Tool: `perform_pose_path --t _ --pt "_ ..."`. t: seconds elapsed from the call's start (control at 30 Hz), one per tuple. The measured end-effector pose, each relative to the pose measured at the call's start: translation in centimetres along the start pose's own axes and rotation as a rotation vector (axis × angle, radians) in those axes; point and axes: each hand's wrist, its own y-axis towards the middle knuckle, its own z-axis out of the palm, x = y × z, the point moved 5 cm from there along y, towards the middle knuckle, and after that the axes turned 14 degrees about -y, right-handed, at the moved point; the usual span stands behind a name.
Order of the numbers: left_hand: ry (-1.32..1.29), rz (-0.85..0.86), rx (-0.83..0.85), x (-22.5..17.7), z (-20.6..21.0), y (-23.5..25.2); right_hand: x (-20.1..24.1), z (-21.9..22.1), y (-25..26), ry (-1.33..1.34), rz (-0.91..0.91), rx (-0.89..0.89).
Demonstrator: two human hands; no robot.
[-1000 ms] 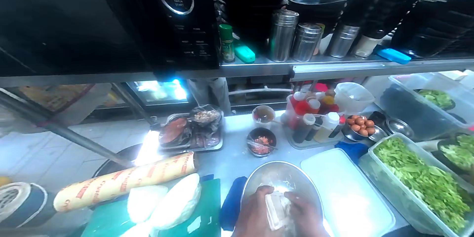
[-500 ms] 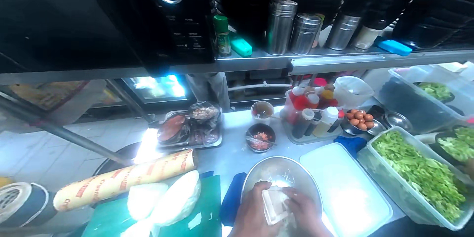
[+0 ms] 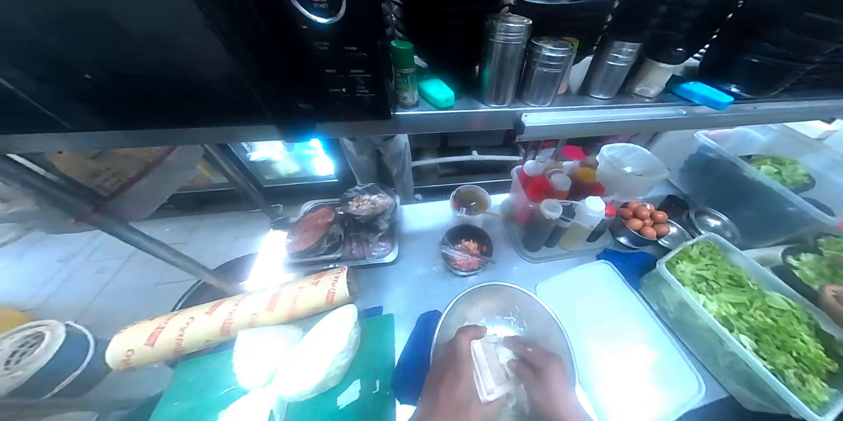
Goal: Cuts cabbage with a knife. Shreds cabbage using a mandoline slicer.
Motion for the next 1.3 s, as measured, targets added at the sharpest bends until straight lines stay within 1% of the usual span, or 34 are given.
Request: perform_pose_path --t 0.03,0.07,0.1,0.17,0.2,0.23,0.27,0.33,0.37,0.4,0.43,0.5,0.53,0.57,0.6,0.67,0.7,0.73,0.83,0.87,0.9,0.97,1.0,1.03,1.07,1.13,1.17,1.2,1.23,1.3 --pt "0.003 0.006 -0.004 0.2 0.1 0.0 1.4 -0.5 -0.1 0.037 -0.048 -0.025" --pt "0.004 0.009 -0.008 0.4 0.2 0.0 1.6 -0.5 0.0 0.044 -0.069 -0.042" --pt "0.007 0.003 -0.007 0.5 0.2 0.0 0.4 0.2 -0.1 0.016 -0.053 -0.04" --pt "0.011 -0.027 0.009 0.6 0.0 -0.2 -3.7 2.2 -0.5 -0.098 0.058 0.025" --pt "0.01 -0.034 0.02 0.4 0.0 -0.3 -4.9 2.7 -0.6 -0.116 0.101 0.054" --pt "0.009 -0.033 0.021 0.3 0.0 -0.3 -4.7 2.4 -0.4 -0.099 0.11 0.066" --pt "0.008 -0.028 0.013 0.3 -0.1 -0.1 -3.2 1.6 0.0 -0.054 0.085 0.056" --pt "0.004 -0.02 0.002 0.4 -0.1 -0.1 0.6 0.0 0.1 0.053 -0.021 0.006" --pt "0.003 -0.015 0.001 0.5 0.0 -0.2 1.7 -0.3 0.1 0.086 -0.065 -0.012" --pt "0.0 -0.011 -0.002 0.5 -0.1 -0.1 1.5 -0.1 0.1 0.086 -0.082 -0.024" --pt "0.001 -0.015 -0.002 0.6 -0.1 -0.2 0.2 0.6 0.0 0.052 -0.07 -0.024" --pt "0.006 -0.022 0.005 0.6 -0.1 -0.4 -3.4 2.3 -0.3 -0.045 0.014 0.019" --pt "0.002 -0.02 0.01 0.4 -0.1 -0.5 -3.9 2.4 -0.4 -0.062 0.045 0.038" --pt "-0.005 -0.01 0.006 0.1 -0.1 -0.4 -3.3 1.9 -0.2 -0.051 0.056 0.049" --pt "-0.002 -0.002 -0.004 0.0 -0.2 -0.2 -1.6 1.0 0.1 -0.02 0.029 0.037" --pt "0.004 0.001 -0.009 -0.1 0.0 -0.3 1.6 -0.5 0.0 0.037 -0.071 -0.016" --pt "0.005 -0.004 -0.006 -0.1 0.0 -0.2 1.9 -0.5 0.0 0.034 -0.101 -0.033" --pt "0.007 -0.014 -0.001 0.0 -0.1 -0.2 1.0 0.0 0.0 0.002 -0.099 -0.036" --pt "-0.003 -0.024 0.019 0.0 -0.1 -0.4 -4.5 2.5 -0.6 -0.123 0.049 0.06" --pt "-0.006 -0.016 0.019 0.0 0.0 -0.4 -4.6 2.3 -0.5 -0.107 0.076 0.082" --pt "-0.006 -0.009 0.012 -0.1 0.0 -0.1 -3.5 1.5 -0.2 -0.065 0.069 0.076" --pt "0.008 -0.013 0.004 0.0 0.1 0.1 0.2 -0.2 0.2 0.05 -0.005 0.025" --pt "0.013 -0.013 0.004 0.2 0.1 0.1 1.3 -0.6 0.2 0.089 -0.044 0.002" --pt "0.015 -0.018 0.004 0.3 0.1 0.2 1.3 -0.4 0.3 0.092 -0.064 -0.014" --pt "0.019 -0.029 0.004 0.5 0.0 0.2 0.2 0.3 0.2 0.057 -0.05 -0.011" --pt "0.022 -0.039 0.016 0.6 -0.1 0.1 -3.6 2.0 0.0 -0.067 0.042 0.052" --pt "0.021 -0.036 0.022 0.3 -0.1 0.0 -4.7 2.4 -0.1 -0.098 0.089 0.088" --pt "0.015 -0.025 0.02 0.1 -0.1 0.0 -4.6 2.1 0.0 -0.089 0.109 0.103" --pt "0.012 -0.013 0.012 0.0 0.0 0.2 -3.2 1.3 0.3 -0.054 0.094 0.093" --pt "0.016 -0.002 -0.001 -0.1 0.0 0.2 0.4 -0.4 0.5 0.03 -0.002 0.036"
